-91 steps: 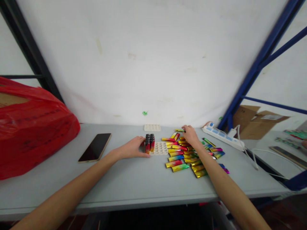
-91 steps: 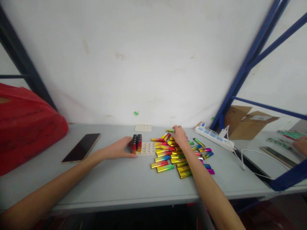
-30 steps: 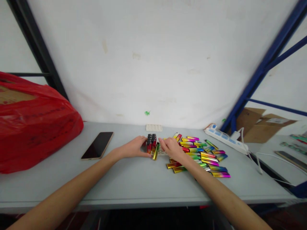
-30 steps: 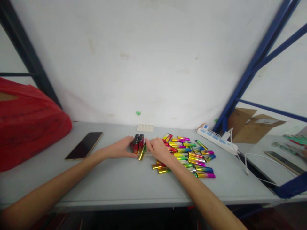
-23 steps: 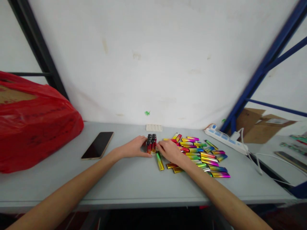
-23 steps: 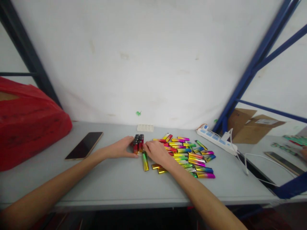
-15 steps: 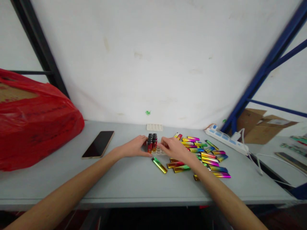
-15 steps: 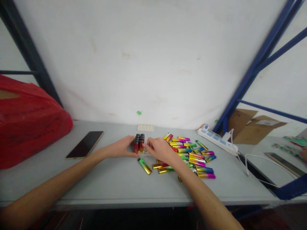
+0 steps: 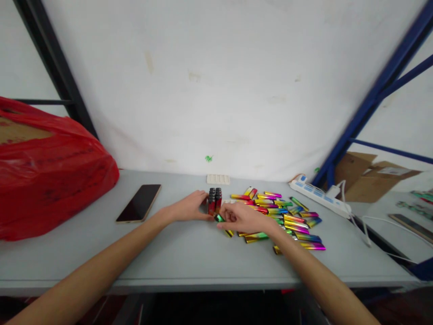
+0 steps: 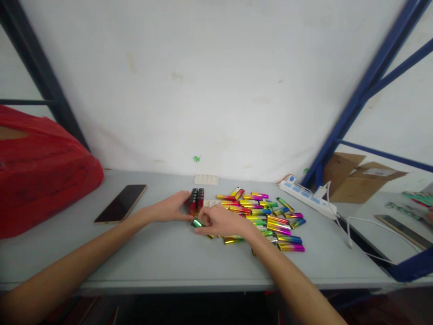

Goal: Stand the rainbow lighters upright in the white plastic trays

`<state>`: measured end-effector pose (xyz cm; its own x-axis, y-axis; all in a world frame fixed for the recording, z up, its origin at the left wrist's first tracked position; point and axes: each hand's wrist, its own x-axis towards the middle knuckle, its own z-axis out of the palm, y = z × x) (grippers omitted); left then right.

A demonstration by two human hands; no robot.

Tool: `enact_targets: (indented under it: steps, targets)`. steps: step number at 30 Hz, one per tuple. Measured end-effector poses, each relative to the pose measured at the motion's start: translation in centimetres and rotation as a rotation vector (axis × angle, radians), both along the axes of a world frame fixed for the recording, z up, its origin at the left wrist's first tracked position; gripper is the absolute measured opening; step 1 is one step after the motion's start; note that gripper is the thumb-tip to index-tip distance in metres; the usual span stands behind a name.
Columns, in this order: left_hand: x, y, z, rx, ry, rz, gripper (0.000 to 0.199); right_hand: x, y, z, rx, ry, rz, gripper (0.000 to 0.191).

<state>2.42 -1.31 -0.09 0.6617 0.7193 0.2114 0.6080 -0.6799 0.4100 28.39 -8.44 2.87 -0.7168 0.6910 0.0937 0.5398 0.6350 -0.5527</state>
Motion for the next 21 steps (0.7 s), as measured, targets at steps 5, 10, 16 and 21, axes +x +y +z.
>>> enact_targets:
  steps: [5,10,16,21]
  targets:
    - [0.0,-0.2,0.2,-0.012,0.003,0.001,0.066,0.5,1.8,-0.6,0.082,0.341,-0.221,0.04]
    - [-0.1,-0.1,0.0,-0.003,-0.017,-0.004,0.07,-0.3,2.4,-2.3,0.125,0.423,-0.365,0.047]
    - [0.0,-0.1,-0.1,-0.005,-0.026,-0.012,0.068,-1.4,2.0,-3.2,0.151,0.313,-0.278,0.04]
    - [0.0,-0.2,0.1,-0.012,-0.017,-0.016,0.066,-1.2,2.3,-2.9,0.118,0.313,-0.221,0.041]
